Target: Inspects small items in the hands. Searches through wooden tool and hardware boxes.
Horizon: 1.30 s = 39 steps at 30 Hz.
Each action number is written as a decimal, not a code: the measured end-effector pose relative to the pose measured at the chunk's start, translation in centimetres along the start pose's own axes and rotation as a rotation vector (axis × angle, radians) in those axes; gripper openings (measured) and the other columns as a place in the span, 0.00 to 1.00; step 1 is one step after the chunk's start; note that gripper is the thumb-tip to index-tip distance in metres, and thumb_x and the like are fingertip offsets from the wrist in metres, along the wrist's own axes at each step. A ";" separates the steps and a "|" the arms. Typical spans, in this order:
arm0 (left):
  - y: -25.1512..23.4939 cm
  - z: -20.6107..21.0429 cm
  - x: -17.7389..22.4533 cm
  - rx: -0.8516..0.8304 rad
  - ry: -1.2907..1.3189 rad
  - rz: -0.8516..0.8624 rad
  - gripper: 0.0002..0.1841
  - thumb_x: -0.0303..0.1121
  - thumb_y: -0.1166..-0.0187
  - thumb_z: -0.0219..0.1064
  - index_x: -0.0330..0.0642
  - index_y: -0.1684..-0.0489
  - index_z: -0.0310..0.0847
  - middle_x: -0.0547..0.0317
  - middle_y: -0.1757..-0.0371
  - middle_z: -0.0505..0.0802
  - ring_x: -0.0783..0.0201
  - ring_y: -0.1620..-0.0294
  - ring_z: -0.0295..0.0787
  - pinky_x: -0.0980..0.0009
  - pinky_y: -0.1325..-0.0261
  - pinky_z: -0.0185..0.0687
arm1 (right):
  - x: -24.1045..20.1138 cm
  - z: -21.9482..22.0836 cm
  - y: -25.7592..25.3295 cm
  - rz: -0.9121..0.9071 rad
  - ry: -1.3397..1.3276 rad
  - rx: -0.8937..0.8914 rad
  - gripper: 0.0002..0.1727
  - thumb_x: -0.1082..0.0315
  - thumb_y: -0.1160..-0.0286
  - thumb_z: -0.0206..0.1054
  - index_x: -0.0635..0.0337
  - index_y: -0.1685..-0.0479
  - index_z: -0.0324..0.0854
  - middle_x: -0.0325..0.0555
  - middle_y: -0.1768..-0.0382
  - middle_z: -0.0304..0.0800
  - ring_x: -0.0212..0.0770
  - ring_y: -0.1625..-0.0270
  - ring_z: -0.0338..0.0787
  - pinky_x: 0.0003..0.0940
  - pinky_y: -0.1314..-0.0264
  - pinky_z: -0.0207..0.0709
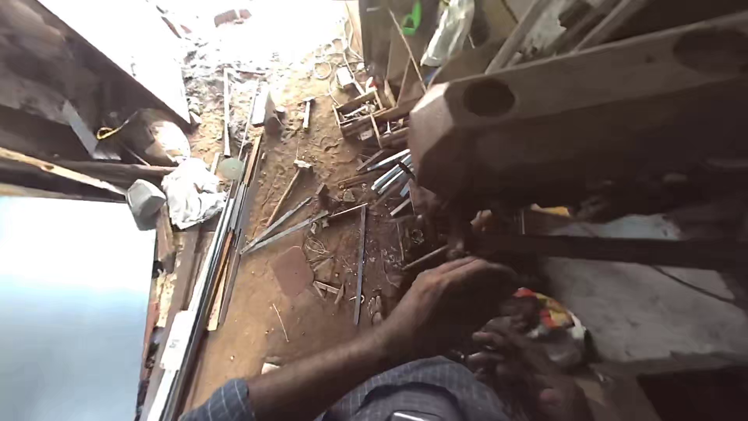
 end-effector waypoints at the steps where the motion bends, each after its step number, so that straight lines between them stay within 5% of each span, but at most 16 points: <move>1: 1.6 -1.1 -2.1 0.039 0.080 -0.073 0.12 0.27 0.19 0.69 0.36 0.41 0.86 0.56 0.49 0.94 0.66 0.50 0.92 0.64 0.43 0.92 | -0.5 1.7 -1.1 0.010 0.028 -0.044 0.30 0.64 0.15 0.66 0.64 0.17 0.68 0.52 0.34 0.89 0.51 0.48 0.96 0.50 0.50 0.95; 7: 8.6 -8.4 -7.3 0.354 0.462 -0.238 0.13 0.28 0.15 0.65 0.29 0.40 0.78 0.43 0.54 0.93 0.51 0.55 0.94 0.52 0.46 0.93 | -2.9 6.9 -5.0 -0.007 0.148 -0.052 0.15 0.72 0.17 0.66 0.59 0.36 0.86 0.46 0.59 0.95 0.40 0.71 0.92 0.36 0.71 0.90; 14: 12.4 -10.4 -9.4 0.248 0.496 -0.234 0.12 0.28 0.17 0.67 0.30 0.43 0.82 0.41 0.56 0.92 0.50 0.62 0.92 0.53 0.56 0.93 | -8.3 8.3 -7.6 -0.207 0.084 -0.024 0.11 0.74 0.19 0.67 0.62 0.42 0.87 0.49 0.59 0.94 0.42 0.72 0.91 0.38 0.70 0.91; 19: 13.0 -9.2 -8.2 0.171 0.281 -0.187 0.14 0.32 0.15 0.67 0.38 0.37 0.85 0.50 0.46 0.89 0.58 0.56 0.91 0.60 0.51 0.94 | -10.8 9.7 -8.7 -0.368 0.150 -0.110 0.12 0.74 0.21 0.70 0.62 0.42 0.88 0.46 0.54 0.93 0.38 0.67 0.92 0.34 0.66 0.93; 23: 12.1 -9.4 -8.2 0.155 0.029 -0.130 0.14 0.36 0.16 0.69 0.40 0.40 0.87 0.54 0.46 0.90 0.63 0.48 0.88 0.66 0.45 0.88 | -11.3 11.3 -10.6 -0.522 0.242 -0.143 0.11 0.69 0.19 0.71 0.59 0.42 0.89 0.43 0.52 0.92 0.34 0.62 0.93 0.30 0.62 0.93; 30: 8.3 -14.4 -10.4 0.121 -0.041 -0.048 0.15 0.36 0.15 0.67 0.37 0.38 0.84 0.50 0.49 0.90 0.63 0.51 0.89 0.66 0.44 0.88 | -11.3 15.0 -17.3 -0.626 0.396 -0.144 0.11 0.71 0.20 0.70 0.59 0.43 0.90 0.44 0.49 0.93 0.32 0.48 0.93 0.28 0.44 0.91; 35: 3.5 -21.9 -16.3 -0.006 0.020 -0.079 0.15 0.34 0.13 0.64 0.36 0.35 0.82 0.48 0.49 0.90 0.61 0.50 0.89 0.63 0.42 0.87 | -8.8 18.7 -26.7 -0.476 0.420 -0.103 0.09 0.72 0.20 0.70 0.61 0.47 0.91 0.47 0.51 0.94 0.34 0.48 0.94 0.30 0.43 0.90; 39: -0.7 -31.6 -22.6 -0.077 0.037 -0.171 0.16 0.37 0.14 0.67 0.40 0.34 0.84 0.51 0.47 0.93 0.62 0.50 0.91 0.62 0.42 0.89 | -7.4 22.2 -36.9 -0.306 0.388 -0.057 0.10 0.72 0.16 0.65 0.68 0.48 0.89 0.53 0.54 0.94 0.41 0.54 0.94 0.39 0.46 0.91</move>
Point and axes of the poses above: each hand's wrist, its own y-axis away from the middle knuckle, its own z-axis out of the palm, x = y × z, the point moved 8 cm from there along -y, towards the middle knuckle
